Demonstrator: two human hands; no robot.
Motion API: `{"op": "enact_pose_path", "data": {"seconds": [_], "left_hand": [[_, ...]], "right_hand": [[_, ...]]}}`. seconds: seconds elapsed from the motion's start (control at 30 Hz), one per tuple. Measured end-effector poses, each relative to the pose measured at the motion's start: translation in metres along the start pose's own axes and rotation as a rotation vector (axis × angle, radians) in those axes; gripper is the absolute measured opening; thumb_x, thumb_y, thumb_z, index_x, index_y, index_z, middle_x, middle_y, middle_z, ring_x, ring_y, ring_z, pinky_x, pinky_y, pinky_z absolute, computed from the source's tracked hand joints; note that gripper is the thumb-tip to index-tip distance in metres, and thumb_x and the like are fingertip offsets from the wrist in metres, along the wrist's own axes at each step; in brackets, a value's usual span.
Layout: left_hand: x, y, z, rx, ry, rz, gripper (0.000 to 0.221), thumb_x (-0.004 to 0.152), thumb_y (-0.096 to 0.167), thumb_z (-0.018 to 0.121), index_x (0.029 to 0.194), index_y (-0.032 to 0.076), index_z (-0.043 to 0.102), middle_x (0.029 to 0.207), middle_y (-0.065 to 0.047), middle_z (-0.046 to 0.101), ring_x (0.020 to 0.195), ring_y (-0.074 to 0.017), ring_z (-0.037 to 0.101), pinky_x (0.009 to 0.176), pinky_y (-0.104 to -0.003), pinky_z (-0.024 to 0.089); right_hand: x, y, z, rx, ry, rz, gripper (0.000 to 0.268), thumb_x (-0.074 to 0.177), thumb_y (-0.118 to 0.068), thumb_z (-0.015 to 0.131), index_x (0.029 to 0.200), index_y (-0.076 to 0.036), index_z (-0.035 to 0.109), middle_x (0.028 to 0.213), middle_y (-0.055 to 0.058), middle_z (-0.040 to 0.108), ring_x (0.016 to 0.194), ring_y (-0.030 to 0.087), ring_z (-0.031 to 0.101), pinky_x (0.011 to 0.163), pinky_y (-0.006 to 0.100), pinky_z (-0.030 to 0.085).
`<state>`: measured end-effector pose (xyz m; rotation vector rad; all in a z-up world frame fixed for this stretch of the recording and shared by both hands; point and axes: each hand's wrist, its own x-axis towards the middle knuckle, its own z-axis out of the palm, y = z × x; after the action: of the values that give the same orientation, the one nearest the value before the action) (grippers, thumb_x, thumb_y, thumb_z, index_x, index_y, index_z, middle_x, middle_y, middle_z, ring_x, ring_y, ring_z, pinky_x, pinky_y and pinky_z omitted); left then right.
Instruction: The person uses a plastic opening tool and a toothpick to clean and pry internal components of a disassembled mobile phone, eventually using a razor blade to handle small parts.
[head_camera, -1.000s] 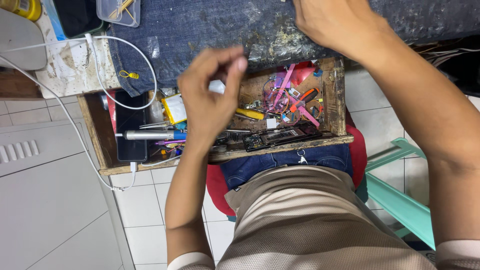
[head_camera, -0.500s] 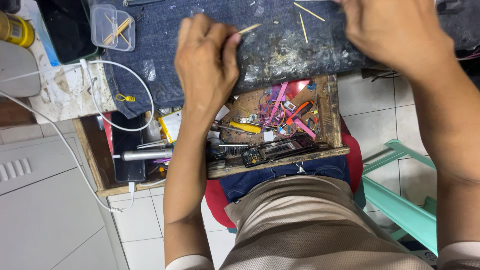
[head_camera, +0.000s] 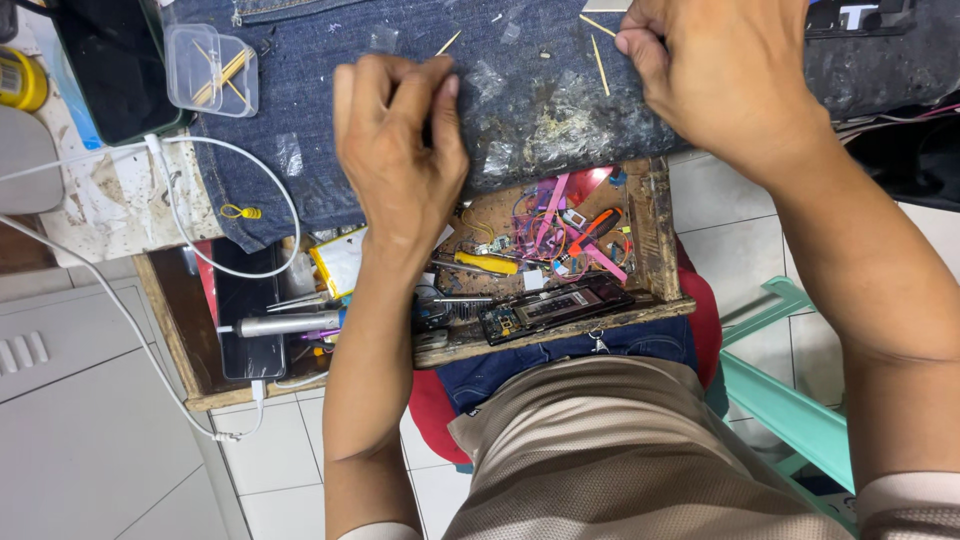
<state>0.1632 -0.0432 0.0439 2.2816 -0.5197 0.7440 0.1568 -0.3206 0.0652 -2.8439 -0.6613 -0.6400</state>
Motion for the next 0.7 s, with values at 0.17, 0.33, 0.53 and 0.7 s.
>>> {"op": "enact_pose_path", "data": {"seconds": [0.17, 0.33, 0.53, 0.7], "left_hand": [[0.004, 0.019, 0.004, -0.074, -0.023, 0.07, 0.019, 0.1, 0.002, 0.076, 0.118, 0.007, 0.074, 0.103, -0.006, 0.06, 0.097, -0.0234, 0.056, 0.079, -0.035, 0.049], [0.002, 0.032, 0.0, -0.232, -0.159, 0.148, 0.017, 0.099, 0.004, 0.076, 0.115, 0.004, 0.071, 0.101, -0.009, 0.058, 0.093, -0.0254, 0.057, 0.079, -0.039, 0.049], [0.0, 0.022, -0.005, -0.243, -0.195, 0.072, 0.009, 0.101, 0.006, 0.077, 0.108, 0.006, 0.072, 0.096, -0.01, 0.054, 0.092, -0.0269, 0.058, 0.079, -0.04, 0.049], [-0.004, 0.02, -0.002, -0.326, -0.165, 0.056, 0.007, 0.102, 0.006, 0.074, 0.108, 0.006, 0.07, 0.104, -0.009, 0.062, 0.099, -0.028, 0.06, 0.086, -0.04, 0.05]], "right_hand": [[0.006, -0.008, 0.0, 0.033, -0.034, -0.117, 0.008, 0.093, 0.002, 0.063, 0.099, -0.004, 0.062, 0.097, 0.007, 0.066, 0.089, 0.025, 0.064, 0.079, 0.038, 0.045], [0.006, -0.044, -0.024, 0.049, -0.055, -0.244, 0.013, 0.099, -0.005, 0.069, 0.108, -0.001, 0.059, 0.1, 0.01, 0.06, 0.095, 0.027, 0.06, 0.085, 0.039, 0.045], [0.01, -0.047, -0.026, 0.28, -0.114, -0.196, 0.008, 0.11, -0.006, 0.068, 0.108, -0.002, 0.061, 0.098, 0.009, 0.062, 0.088, 0.028, 0.062, 0.079, 0.039, 0.048], [0.003, -0.046, -0.016, 0.255, -0.118, -0.219, 0.008, 0.11, -0.006, 0.069, 0.108, -0.002, 0.063, 0.094, 0.01, 0.064, 0.081, 0.027, 0.063, 0.075, 0.037, 0.049]]}}
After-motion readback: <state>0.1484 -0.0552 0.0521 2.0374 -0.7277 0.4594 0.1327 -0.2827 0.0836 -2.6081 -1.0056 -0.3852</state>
